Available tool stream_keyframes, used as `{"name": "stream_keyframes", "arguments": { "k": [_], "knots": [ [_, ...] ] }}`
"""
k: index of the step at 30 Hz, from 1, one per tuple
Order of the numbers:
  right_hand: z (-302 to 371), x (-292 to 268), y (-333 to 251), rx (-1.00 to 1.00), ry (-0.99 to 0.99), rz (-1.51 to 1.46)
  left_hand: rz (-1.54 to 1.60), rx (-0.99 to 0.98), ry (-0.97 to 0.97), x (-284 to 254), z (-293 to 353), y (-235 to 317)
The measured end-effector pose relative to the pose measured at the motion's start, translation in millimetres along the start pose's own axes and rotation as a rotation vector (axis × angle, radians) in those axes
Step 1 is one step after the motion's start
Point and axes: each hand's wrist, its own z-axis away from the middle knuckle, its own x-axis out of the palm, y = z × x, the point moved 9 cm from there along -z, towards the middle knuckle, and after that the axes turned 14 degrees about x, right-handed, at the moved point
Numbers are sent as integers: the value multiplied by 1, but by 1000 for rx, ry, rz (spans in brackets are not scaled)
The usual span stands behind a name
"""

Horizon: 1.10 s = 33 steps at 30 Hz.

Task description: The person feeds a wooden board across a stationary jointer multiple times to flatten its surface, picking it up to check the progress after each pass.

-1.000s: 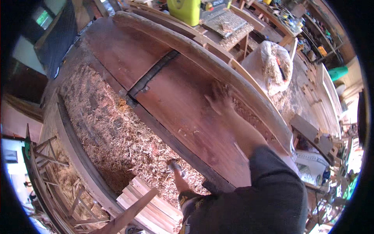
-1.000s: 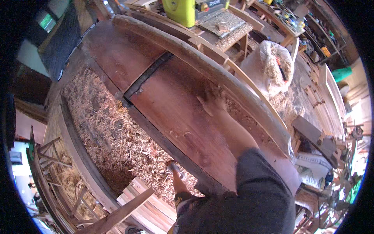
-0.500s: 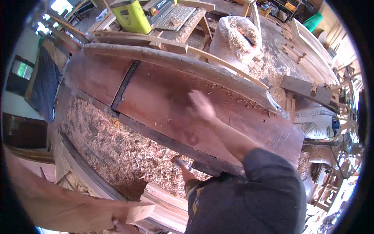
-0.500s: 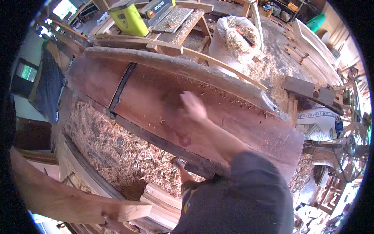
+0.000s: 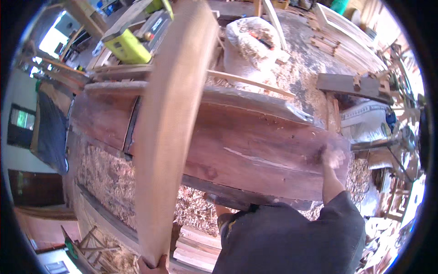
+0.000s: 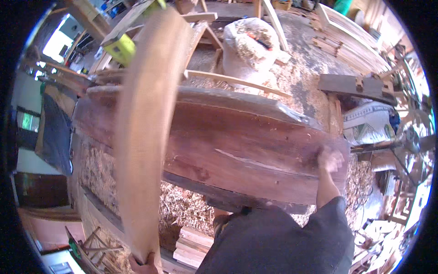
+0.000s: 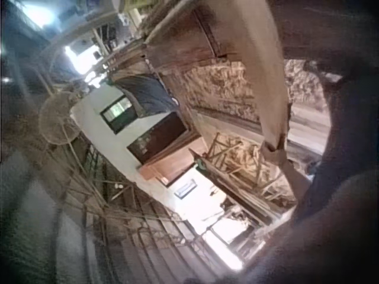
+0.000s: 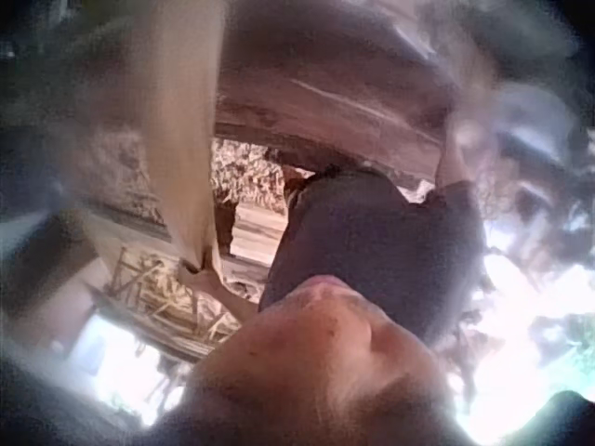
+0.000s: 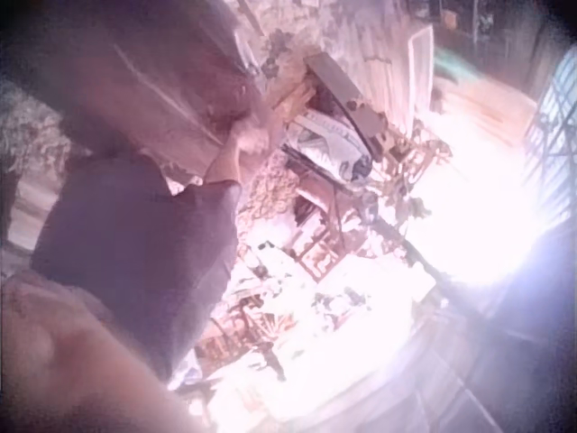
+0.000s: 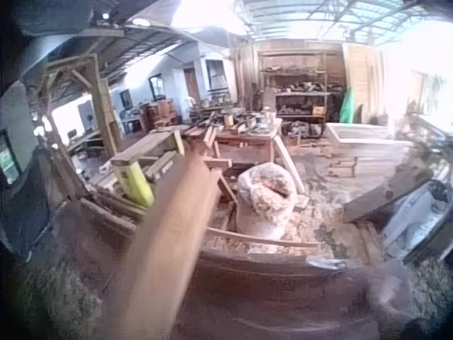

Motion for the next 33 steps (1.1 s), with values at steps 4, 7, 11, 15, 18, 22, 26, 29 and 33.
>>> {"name": "stream_keyframes", "arguments": {
  "k": [4, 7, 11, 15, 18, 22, 26, 29, 33],
  "knots": [
    [-48, -32, 125, 248, 290, -361, 433, -29, -204, 41, -22, 52],
    [-27, -84, 89, 157, 57, -991, 404, 228, -196, 38, -42, 120],
    [-27, -167, 127, 57, -141, -1204, 424, 592, -285, 50, -61, 259],
    [-54, -121, 276, 346, -311, -1038, 480, 864, -371, 75, -56, 382],
    [-72, -89, 382, 535, -210, -873, 521, 1092, -311, 89, -52, 464],
    [-105, -80, 532, 788, -78, -1024, 594, 1278, -144, 123, -46, 575],
    [-119, -100, 599, 684, -47, -1293, 703, 1291, -23, 154, -30, 624],
    [-65, -38, 559, 896, -227, -1521, 668, 1167, -293, 194, -7, 580],
    [-81, -44, 556, 881, -211, -1552, 562, 730, -472, 241, -18, 574]
  ]
}}
